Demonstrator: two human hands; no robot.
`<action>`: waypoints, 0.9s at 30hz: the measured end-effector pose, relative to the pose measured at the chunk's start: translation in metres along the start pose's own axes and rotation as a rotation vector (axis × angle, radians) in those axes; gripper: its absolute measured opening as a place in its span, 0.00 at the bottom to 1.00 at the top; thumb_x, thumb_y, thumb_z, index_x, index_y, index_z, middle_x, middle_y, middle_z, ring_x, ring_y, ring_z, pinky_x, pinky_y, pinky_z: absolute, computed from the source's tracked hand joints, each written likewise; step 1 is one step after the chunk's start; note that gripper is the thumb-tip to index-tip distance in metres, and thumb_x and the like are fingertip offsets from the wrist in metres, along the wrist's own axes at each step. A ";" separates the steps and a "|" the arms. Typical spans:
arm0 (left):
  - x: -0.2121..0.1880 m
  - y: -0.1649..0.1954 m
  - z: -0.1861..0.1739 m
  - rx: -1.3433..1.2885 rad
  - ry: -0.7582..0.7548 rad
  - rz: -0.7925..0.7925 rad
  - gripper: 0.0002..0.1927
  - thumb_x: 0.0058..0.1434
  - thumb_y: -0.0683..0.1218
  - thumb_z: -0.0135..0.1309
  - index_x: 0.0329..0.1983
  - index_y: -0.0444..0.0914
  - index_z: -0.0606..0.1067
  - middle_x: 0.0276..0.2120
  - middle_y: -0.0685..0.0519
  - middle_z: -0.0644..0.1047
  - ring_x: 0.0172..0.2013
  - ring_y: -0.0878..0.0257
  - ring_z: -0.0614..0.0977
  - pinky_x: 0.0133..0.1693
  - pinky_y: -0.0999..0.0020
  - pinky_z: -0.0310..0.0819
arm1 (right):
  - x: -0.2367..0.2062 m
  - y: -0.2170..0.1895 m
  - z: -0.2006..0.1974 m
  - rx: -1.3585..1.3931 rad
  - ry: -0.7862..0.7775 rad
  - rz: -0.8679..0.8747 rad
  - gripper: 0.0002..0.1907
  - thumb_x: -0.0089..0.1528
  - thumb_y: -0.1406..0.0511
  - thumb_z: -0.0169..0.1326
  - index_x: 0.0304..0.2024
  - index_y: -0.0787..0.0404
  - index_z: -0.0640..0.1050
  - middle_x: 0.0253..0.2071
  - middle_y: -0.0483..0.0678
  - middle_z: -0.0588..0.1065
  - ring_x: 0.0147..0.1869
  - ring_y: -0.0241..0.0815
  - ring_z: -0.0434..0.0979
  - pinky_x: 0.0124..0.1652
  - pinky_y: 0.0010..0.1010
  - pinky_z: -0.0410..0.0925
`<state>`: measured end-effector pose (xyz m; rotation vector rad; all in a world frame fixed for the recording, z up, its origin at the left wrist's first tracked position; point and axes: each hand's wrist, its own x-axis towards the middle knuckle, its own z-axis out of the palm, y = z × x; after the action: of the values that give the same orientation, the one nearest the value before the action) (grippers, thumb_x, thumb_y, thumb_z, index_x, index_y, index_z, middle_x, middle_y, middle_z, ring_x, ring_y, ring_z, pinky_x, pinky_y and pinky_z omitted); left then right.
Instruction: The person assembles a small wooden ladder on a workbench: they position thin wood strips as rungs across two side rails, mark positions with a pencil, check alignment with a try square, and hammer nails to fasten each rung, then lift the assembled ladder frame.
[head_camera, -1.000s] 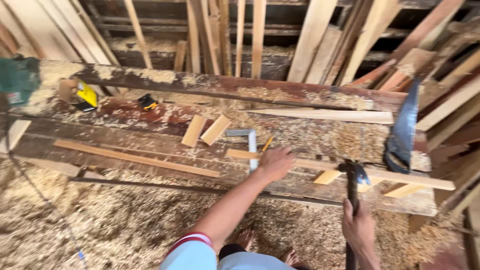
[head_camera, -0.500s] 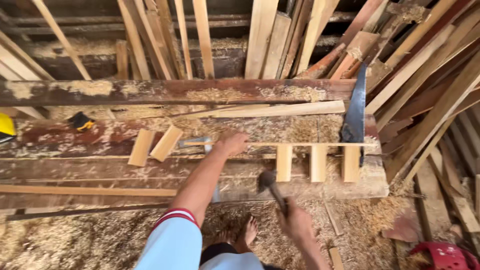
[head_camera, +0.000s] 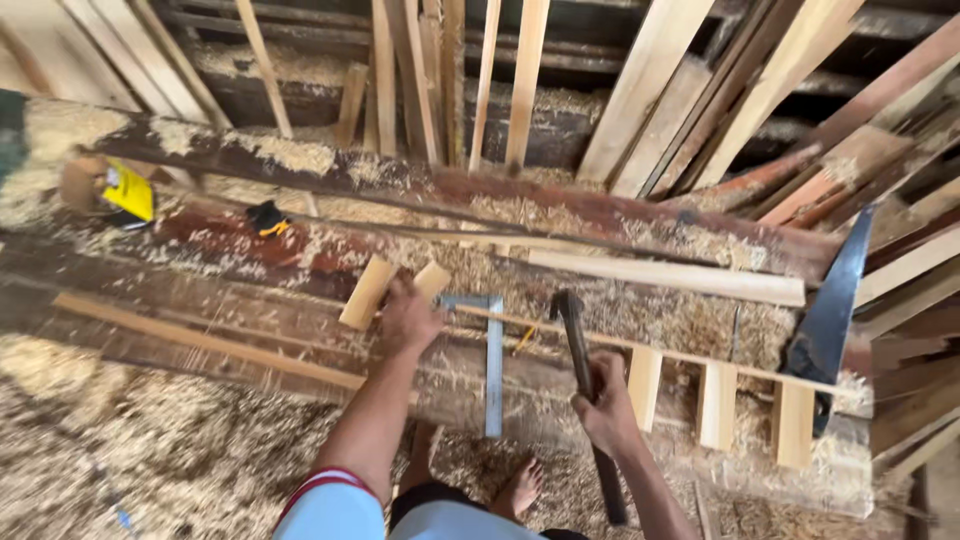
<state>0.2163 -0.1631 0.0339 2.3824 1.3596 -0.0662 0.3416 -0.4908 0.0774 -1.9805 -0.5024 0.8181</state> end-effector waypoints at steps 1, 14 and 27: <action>0.006 -0.009 -0.006 0.056 -0.089 -0.062 0.47 0.54 0.62 0.65 0.68 0.33 0.61 0.64 0.41 0.63 0.58 0.45 0.72 0.53 0.51 0.73 | 0.019 -0.010 0.002 -0.015 0.027 0.060 0.26 0.57 0.78 0.52 0.54 0.57 0.62 0.35 0.57 0.67 0.34 0.46 0.69 0.30 0.39 0.67; 0.000 -0.037 -0.004 -0.359 -0.070 0.070 0.35 0.48 0.63 0.64 0.48 0.40 0.64 0.36 0.49 0.78 0.24 0.61 0.79 0.18 0.63 0.75 | 0.251 -0.075 0.069 -0.685 0.204 -0.031 0.13 0.60 0.68 0.57 0.47 0.52 0.74 0.55 0.52 0.73 0.51 0.58 0.78 0.44 0.50 0.73; -0.027 0.059 0.040 -0.675 -0.415 0.808 0.42 0.45 0.61 0.70 0.54 0.35 0.64 0.40 0.43 0.74 0.32 0.57 0.77 0.27 0.57 0.79 | 0.077 -0.009 0.086 0.100 0.554 0.210 0.29 0.65 0.48 0.49 0.58 0.63 0.72 0.44 0.50 0.77 0.44 0.46 0.81 0.42 0.46 0.77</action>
<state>0.2573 -0.2265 0.0223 1.9857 0.1254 0.1035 0.3336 -0.3867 0.0262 -2.0743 0.0695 0.3755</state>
